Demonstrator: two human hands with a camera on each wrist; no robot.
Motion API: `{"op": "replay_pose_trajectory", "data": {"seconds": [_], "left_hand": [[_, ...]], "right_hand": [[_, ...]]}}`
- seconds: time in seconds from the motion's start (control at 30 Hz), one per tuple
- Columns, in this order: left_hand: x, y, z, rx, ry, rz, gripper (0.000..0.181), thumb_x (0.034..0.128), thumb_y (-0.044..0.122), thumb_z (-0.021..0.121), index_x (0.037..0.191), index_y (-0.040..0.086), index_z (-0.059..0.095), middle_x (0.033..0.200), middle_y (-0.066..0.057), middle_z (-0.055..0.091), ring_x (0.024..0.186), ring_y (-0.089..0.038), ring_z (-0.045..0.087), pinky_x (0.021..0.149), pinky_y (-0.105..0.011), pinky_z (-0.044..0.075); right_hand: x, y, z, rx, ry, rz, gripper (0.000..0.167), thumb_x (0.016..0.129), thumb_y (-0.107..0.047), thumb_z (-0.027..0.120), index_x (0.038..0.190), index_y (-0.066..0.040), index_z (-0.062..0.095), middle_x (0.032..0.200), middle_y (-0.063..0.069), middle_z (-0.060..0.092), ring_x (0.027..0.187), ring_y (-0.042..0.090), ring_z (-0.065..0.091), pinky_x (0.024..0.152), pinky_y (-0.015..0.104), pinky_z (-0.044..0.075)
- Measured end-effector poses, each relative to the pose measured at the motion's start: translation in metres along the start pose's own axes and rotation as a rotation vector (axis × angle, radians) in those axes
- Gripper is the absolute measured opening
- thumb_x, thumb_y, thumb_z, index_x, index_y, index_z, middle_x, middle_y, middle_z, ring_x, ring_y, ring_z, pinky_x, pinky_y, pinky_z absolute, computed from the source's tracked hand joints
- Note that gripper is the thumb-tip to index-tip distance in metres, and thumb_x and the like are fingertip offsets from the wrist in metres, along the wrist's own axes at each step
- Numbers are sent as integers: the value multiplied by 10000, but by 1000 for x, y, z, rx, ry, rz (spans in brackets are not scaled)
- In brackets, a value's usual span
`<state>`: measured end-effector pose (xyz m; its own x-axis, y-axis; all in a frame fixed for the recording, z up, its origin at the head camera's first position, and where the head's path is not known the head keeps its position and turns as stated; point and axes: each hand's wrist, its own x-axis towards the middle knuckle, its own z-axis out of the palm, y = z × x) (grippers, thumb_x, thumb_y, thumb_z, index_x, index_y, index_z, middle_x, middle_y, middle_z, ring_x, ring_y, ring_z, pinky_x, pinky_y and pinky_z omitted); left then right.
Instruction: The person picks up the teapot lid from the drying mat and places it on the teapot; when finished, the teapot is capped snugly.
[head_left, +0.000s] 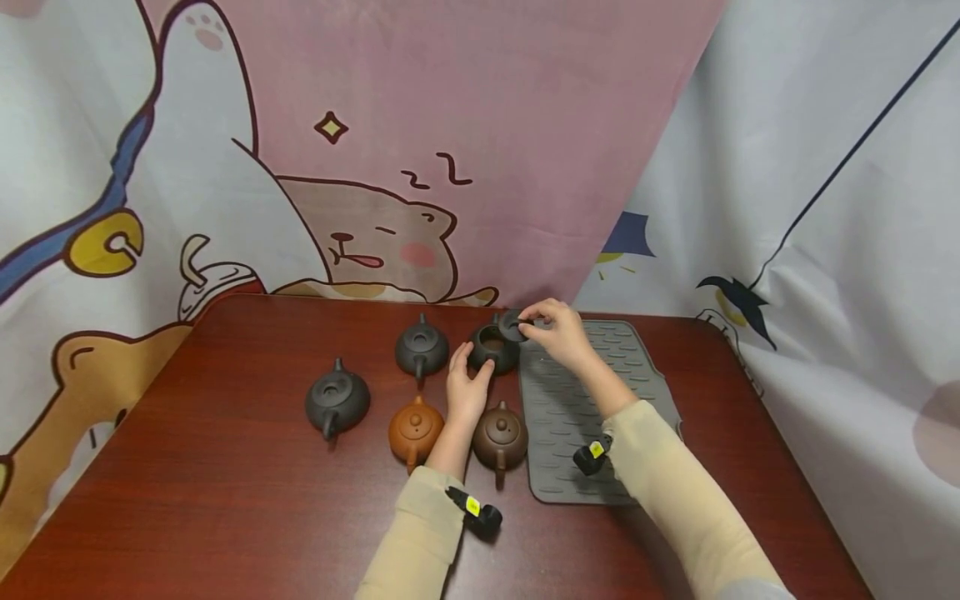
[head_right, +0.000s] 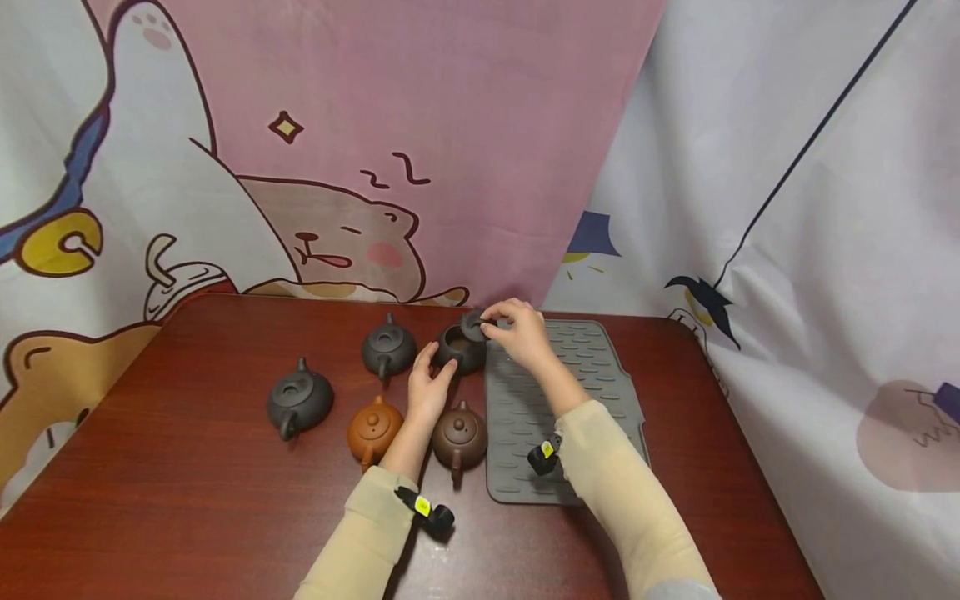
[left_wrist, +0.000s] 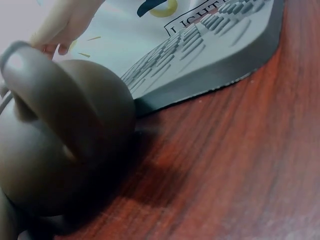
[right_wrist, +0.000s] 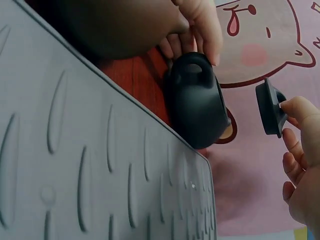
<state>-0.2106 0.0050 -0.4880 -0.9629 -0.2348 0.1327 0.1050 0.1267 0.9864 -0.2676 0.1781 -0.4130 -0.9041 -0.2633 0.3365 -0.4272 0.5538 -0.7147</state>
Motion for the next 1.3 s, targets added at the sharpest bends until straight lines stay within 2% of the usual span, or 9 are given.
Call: {"op": "replay_pose_trajectory", "data": {"seconds": [0.13, 0.37, 0.63, 0.9, 1.07, 1.17, 1.3], "left_hand": [[0, -1, 0, 10, -2, -5, 510, 913, 114, 635, 1370, -46, 474, 1442, -196, 395, 1329, -291, 367, 1068, -425, 299], [0, -2, 1, 12, -7, 0, 511, 916, 131, 633, 1373, -38, 476, 1441, -190, 399, 1326, -297, 372, 1067, -443, 297], [-1, -2, 1, 5, -10, -6, 517, 919, 129, 630, 1380, -39, 467, 1447, -199, 386, 1326, -308, 371, 1062, -453, 304], [-1, -2, 0, -6, -18, -15, 520, 927, 134, 624, 1391, -29, 455, 1458, -192, 372, 1335, -299, 357, 1066, -443, 301], [-1, -1, 0, -17, -24, -14, 521, 927, 134, 624, 1394, -23, 454, 1461, -189, 366, 1339, -301, 352, 1065, -454, 301], [0, -1, 0, -16, -25, -18, 522, 929, 139, 624, 1397, -16, 453, 1465, -178, 365, 1341, -298, 348, 1065, -456, 300], [0, -1, 0, -15, -33, -25, 519, 934, 147, 620, 1399, -13, 452, 1471, -172, 359, 1345, -297, 343, 1064, -460, 300]], "right_hand": [[4, 1, 9, -16, -17, 15, 108, 883, -162, 711, 978, -111, 721, 1021, 58, 630, 932, 331, 533, 847, 456, 397], [6, 5, 20, -23, -48, 49, 116, 889, -189, 705, 988, -130, 717, 1018, 35, 628, 895, 264, 515, 805, 438, 406], [10, 9, 29, -55, -58, 45, 133, 885, -191, 709, 995, -118, 721, 1010, 65, 634, 929, 358, 541, 777, 447, 428], [12, 13, 37, -57, -66, 73, 128, 892, -191, 701, 995, -118, 723, 1000, 59, 626, 929, 331, 547, 777, 432, 438], [14, 13, 39, -54, -58, 60, 119, 890, -185, 703, 985, -118, 723, 997, 55, 627, 934, 332, 555, 783, 426, 439], [15, 12, 40, -65, -54, 54, 115, 886, -187, 706, 980, -122, 723, 991, 50, 626, 920, 339, 552, 761, 424, 433], [14, 12, 42, -89, -69, 85, 115, 891, -206, 701, 985, -143, 723, 983, 30, 619, 871, 299, 528, 706, 402, 424]]}}
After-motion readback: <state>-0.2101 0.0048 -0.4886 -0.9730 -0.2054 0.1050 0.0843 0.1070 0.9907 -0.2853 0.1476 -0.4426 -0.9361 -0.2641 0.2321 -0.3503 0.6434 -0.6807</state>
